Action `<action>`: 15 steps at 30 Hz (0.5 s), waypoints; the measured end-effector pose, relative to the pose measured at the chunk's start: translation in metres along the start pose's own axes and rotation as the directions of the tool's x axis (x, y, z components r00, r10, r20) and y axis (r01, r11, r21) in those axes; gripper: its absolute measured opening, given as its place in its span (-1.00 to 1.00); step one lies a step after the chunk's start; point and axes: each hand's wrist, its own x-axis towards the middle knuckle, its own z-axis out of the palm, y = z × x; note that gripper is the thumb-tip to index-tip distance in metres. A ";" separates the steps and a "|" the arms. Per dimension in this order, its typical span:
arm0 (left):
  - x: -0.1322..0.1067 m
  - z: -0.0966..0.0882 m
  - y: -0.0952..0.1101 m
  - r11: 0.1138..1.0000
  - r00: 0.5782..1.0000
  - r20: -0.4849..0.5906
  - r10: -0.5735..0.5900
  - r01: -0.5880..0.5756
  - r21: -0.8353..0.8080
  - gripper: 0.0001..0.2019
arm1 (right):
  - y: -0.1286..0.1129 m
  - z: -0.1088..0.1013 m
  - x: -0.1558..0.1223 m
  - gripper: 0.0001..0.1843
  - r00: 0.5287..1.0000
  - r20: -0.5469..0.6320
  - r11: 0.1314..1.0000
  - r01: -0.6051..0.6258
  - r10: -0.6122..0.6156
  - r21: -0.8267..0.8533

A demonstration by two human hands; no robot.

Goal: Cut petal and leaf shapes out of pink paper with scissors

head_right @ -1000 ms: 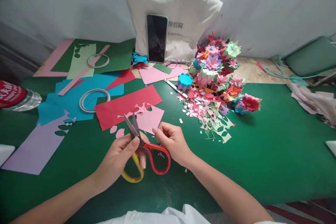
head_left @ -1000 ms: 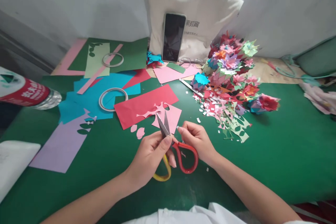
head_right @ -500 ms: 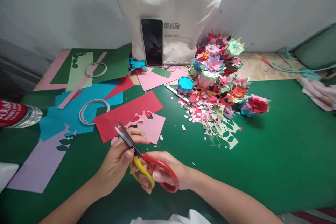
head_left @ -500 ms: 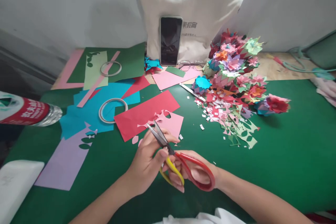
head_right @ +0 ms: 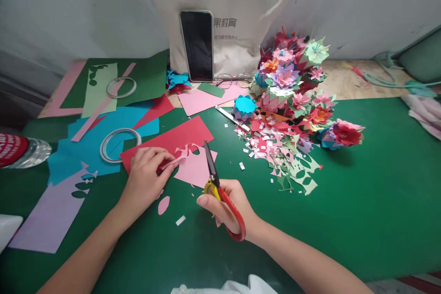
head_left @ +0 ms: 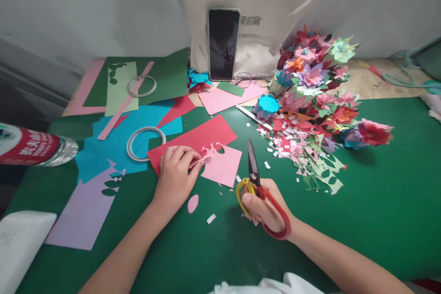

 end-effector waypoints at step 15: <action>-0.016 -0.020 0.028 0.223 0.879 0.355 -0.318 0.433 -0.874 -0.66 | -0.016 -0.023 0.007 -0.66 0.925 -0.155 0.929 0.317 -0.348 -0.190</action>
